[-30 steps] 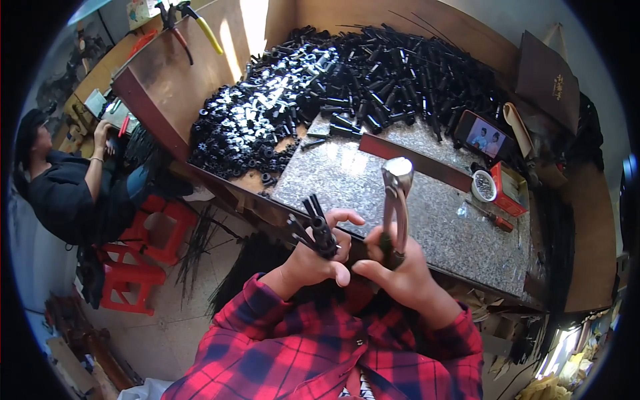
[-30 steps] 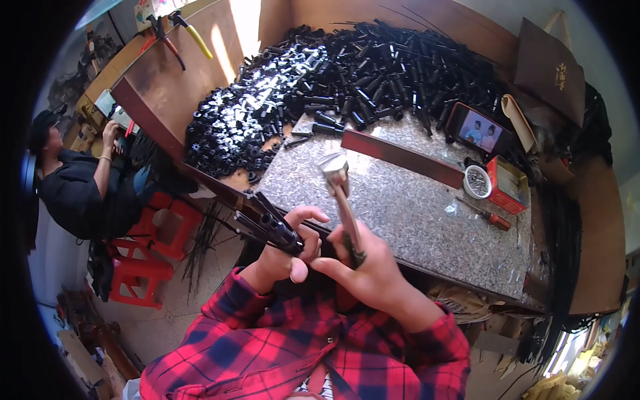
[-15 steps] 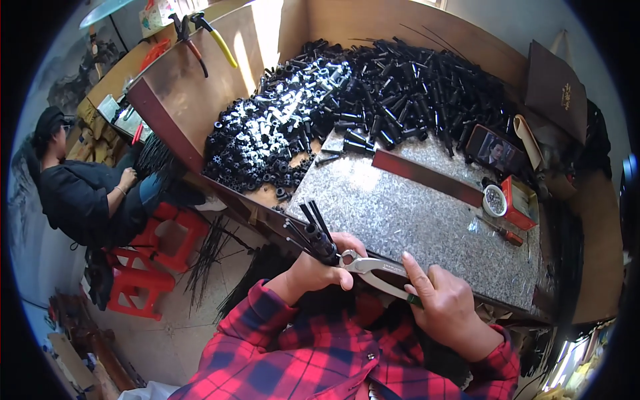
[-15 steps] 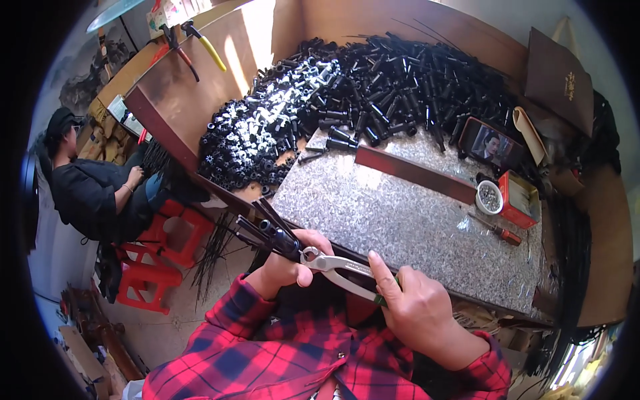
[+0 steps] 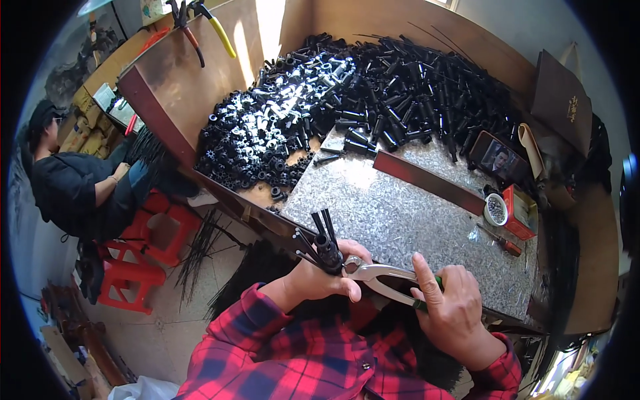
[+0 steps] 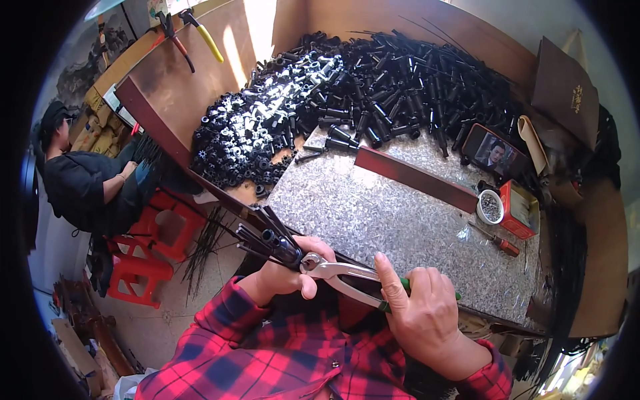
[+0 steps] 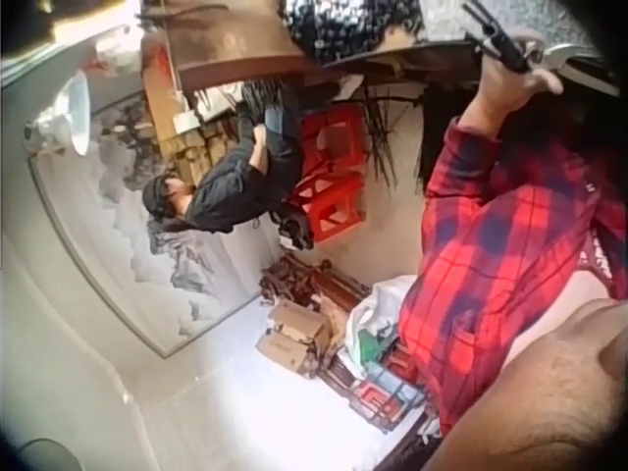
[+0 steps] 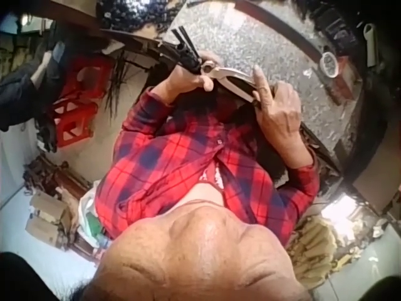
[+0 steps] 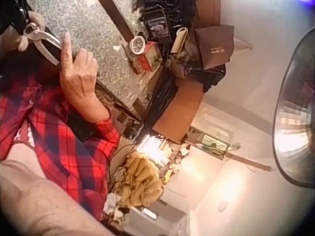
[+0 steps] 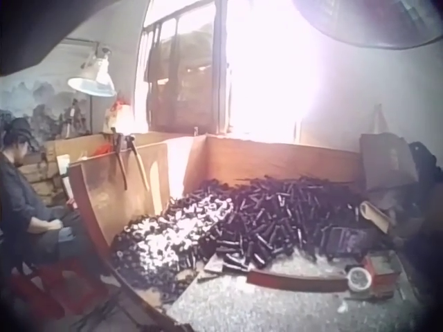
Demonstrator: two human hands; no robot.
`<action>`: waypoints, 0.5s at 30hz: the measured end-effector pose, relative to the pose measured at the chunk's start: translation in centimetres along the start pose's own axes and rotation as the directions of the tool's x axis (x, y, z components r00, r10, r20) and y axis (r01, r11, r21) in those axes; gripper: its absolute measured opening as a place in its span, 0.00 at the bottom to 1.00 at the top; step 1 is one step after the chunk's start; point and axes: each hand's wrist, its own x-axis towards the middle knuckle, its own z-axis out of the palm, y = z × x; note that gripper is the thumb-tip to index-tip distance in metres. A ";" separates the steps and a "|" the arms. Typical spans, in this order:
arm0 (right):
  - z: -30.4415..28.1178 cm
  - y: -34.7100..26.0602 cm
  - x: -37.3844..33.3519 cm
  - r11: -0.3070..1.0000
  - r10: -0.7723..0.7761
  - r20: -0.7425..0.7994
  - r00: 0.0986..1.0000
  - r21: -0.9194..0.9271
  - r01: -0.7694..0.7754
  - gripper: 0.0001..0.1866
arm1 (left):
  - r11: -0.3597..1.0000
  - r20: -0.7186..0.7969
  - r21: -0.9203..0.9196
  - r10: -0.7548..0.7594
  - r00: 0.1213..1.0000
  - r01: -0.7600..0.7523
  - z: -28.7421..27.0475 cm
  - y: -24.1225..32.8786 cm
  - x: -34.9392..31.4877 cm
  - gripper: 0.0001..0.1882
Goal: Assembling plastic brushes by grouping bristles and securing them with a plastic clip.
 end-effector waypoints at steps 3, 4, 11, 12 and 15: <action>-0.1 0.1 -0.1 1.000 0.009 0.029 1.000 -0.006 -0.009 0.37 | 1.000 -0.025 -0.028 0.000 1.000 -0.001 0.2 0.2 0.1 0.40; -0.2 0.0 -0.2 1.000 0.011 0.030 1.000 -0.007 -0.010 0.37 | 1.000 -0.021 0.000 0.017 1.000 -0.017 0.4 0.3 0.2 0.39; -0.9 -0.4 -0.1 0.997 0.051 0.146 0.988 0.055 -0.060 0.35 | 0.996 -0.134 0.061 0.066 0.989 -0.058 1.2 1.0 0.0 0.33; -0.8 -0.4 -0.1 0.994 0.054 0.138 0.989 0.085 -0.066 0.35 | 0.993 -0.153 0.090 0.086 0.984 -0.073 1.1 0.6 0.0 0.32; 0.2 -0.4 -0.4 0.995 0.059 0.107 0.993 0.077 -0.068 0.34 | 0.997 -0.092 0.056 0.051 0.994 -0.045 0.5 0.3 0.1 0.33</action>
